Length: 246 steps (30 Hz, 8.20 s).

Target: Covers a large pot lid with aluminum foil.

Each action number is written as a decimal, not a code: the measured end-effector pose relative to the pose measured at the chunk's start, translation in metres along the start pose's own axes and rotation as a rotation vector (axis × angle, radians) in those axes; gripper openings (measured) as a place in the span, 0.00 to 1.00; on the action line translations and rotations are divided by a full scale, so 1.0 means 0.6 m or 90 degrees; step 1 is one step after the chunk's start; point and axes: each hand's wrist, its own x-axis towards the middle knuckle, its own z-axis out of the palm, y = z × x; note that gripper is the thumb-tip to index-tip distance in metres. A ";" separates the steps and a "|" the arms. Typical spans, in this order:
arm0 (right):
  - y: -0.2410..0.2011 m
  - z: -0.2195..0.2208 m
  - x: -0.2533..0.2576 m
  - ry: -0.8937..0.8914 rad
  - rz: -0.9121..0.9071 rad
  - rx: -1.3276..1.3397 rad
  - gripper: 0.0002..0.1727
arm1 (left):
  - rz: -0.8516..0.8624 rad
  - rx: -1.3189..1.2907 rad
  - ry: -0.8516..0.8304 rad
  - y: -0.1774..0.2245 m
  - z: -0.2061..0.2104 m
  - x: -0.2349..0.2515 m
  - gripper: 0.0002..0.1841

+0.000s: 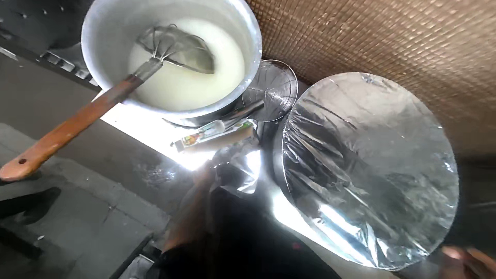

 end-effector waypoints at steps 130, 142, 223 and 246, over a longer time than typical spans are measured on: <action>-0.012 0.201 -0.321 -0.228 0.192 -0.302 0.47 | 0.150 -0.308 -0.461 0.292 0.109 -0.255 0.25; 0.074 0.157 -0.374 -0.153 0.226 -0.363 0.45 | 0.175 -0.320 -0.458 0.291 0.119 -0.254 0.23; -0.465 0.363 0.120 -0.484 0.799 0.949 0.28 | 1.096 0.034 0.517 0.139 -0.284 -0.196 0.14; -0.523 0.125 0.233 -0.563 0.119 0.417 0.15 | 0.381 -1.123 -0.622 0.373 -0.260 -0.289 0.43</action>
